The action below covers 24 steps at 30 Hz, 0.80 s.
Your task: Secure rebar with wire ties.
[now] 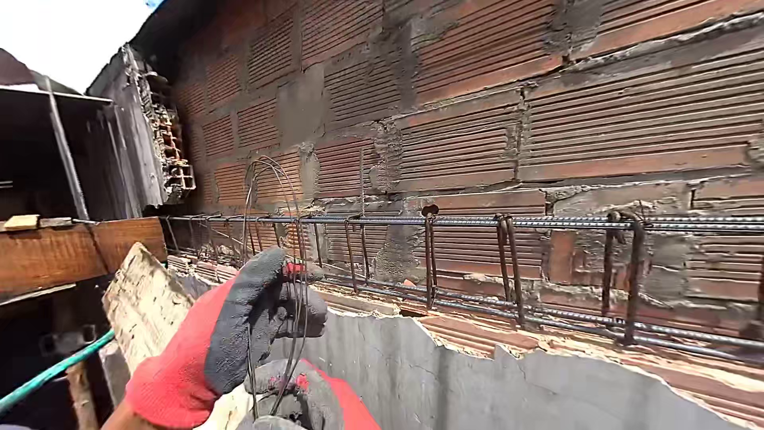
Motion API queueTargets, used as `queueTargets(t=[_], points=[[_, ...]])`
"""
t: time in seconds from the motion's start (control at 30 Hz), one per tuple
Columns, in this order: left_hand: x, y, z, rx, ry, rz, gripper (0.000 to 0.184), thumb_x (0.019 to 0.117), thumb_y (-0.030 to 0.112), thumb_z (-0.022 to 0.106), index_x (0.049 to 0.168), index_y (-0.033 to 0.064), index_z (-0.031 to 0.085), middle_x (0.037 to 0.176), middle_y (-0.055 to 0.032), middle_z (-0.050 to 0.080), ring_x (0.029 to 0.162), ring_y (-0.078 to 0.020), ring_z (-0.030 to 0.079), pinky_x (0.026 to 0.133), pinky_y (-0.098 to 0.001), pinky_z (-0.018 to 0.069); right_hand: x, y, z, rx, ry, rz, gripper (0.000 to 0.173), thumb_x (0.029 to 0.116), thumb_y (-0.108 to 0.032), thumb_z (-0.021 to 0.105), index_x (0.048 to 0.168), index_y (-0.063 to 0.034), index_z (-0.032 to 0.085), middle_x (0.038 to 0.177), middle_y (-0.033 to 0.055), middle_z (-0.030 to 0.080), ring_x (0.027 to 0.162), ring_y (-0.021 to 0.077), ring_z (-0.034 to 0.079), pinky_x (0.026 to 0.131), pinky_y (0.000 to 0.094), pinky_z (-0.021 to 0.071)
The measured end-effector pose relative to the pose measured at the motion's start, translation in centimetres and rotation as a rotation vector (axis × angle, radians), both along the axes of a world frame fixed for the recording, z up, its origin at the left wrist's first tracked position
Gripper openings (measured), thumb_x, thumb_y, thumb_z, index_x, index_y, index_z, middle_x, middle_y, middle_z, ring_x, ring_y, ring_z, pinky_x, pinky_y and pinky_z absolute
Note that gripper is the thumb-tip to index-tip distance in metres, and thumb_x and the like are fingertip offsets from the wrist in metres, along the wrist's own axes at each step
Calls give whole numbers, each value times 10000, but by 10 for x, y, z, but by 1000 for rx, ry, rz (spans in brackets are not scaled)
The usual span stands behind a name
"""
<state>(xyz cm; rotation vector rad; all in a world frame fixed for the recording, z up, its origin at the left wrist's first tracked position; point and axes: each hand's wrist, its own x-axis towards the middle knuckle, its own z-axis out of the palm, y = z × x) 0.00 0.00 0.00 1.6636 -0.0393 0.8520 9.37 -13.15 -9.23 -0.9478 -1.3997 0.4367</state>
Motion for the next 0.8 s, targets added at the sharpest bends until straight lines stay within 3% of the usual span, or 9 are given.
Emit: queueTargets(t=[0.07, 0.2, 0.27, 0.33, 0.4, 0.53, 0.63, 0.73, 0.8], points=[[41, -3, -5, -72, 118, -80, 431, 1082, 440, 423, 1179, 112, 684, 932, -99, 735, 804, -174, 718, 684, -307, 603, 30, -14, 13, -15, 142, -172, 340, 978, -107, 645, 1278, 47, 599, 1070, 79, 721, 947, 83, 707, 873, 266, 608], [81, -35, -47, -191, 266, -208, 272, 1077, 259, 504, 1073, 60, 689, 877, -58, 708, 800, -153, 702, 729, -316, 613, 100, -29, 14, 155, 122, -547, 218, 1023, -223, 555, 1077, -63, 692, 739, 51, 688, 585, 166, 661, 530, 334, 586], [95, -65, -68, -220, 361, -243, 344, 1108, 286, 434, 1206, 20, 630, 1006, -107, 718, 907, -198, 724, 793, -358, 628, 120, -37, 10, 243, -12, -849, 239, 996, -261, 549, 1084, -96, 698, 736, -10, 658, 603, 95, 624, 558, 307, 549], [100, -111, -80, -71, 466, -22, 410, 1123, 268, 396, 1362, -22, 559, 1184, -162, 667, 1067, -185, 655, 936, -355, 544, 134, -44, 4, 330, -108, -1065, 300, 985, -263, 524, 1110, -51, 696, 786, -8, 667, 680, 56, 629, 638, 303, 550], [111, -133, -92, 40, 465, 144, 426, 1091, 258, 448, 1394, -17, 566, 1250, -186, 669, 1156, -214, 652, 1025, -405, 513, 147, -56, 9, 379, -72, -1105, 311, 995, -287, 512, 1114, -54, 681, 733, -37, 628, 602, 32, 578, 566, 274, 517], [115, -96, -65, -14, 295, 198, 321, 1094, 228, 476, 1244, -16, 621, 926, -92, 649, 803, -121, 637, 758, -298, 557, 178, -117, 49, 336, -79, -922, 231, 1027, -335, 537, 1129, -166, 657, 598, -84, 500, 429, 40, 434, 398, 235, 411], [102, -36, -35, -30, 167, -125, 276, 1078, 323, 522, 1008, 103, 673, 574, 47, 442, 450, -35, 422, 432, -182, 396, 197, -176, 80, 228, -179, -799, 224, 1027, -359, 557, 1159, -250, 700, 582, -72, 503, 408, 44, 427, 375, 213, 405], [72, -10, 5, 201, 122, -112, 281, 1076, 317, 506, 1084, 131, 717, 553, 52, 408, 397, -20, 319, 369, -161, 286, 214, -215, 89, 205, -273, -788, 223, 1012, -270, 561, 1172, -193, 697, 669, -52, 601, 467, 45, 525, 427, 196, 481], [68, -2, 26, 443, 64, 106, 255, 1065, 237, 493, 1133, 128, 713, 642, 49, 538, 481, -28, 438, 452, -190, 380, 222, -221, 87, 169, -299, -821, 268, 967, -212, 574, 1219, -184, 660, 789, -50, 682, 593, 55, 637, 552, 210, 569]])
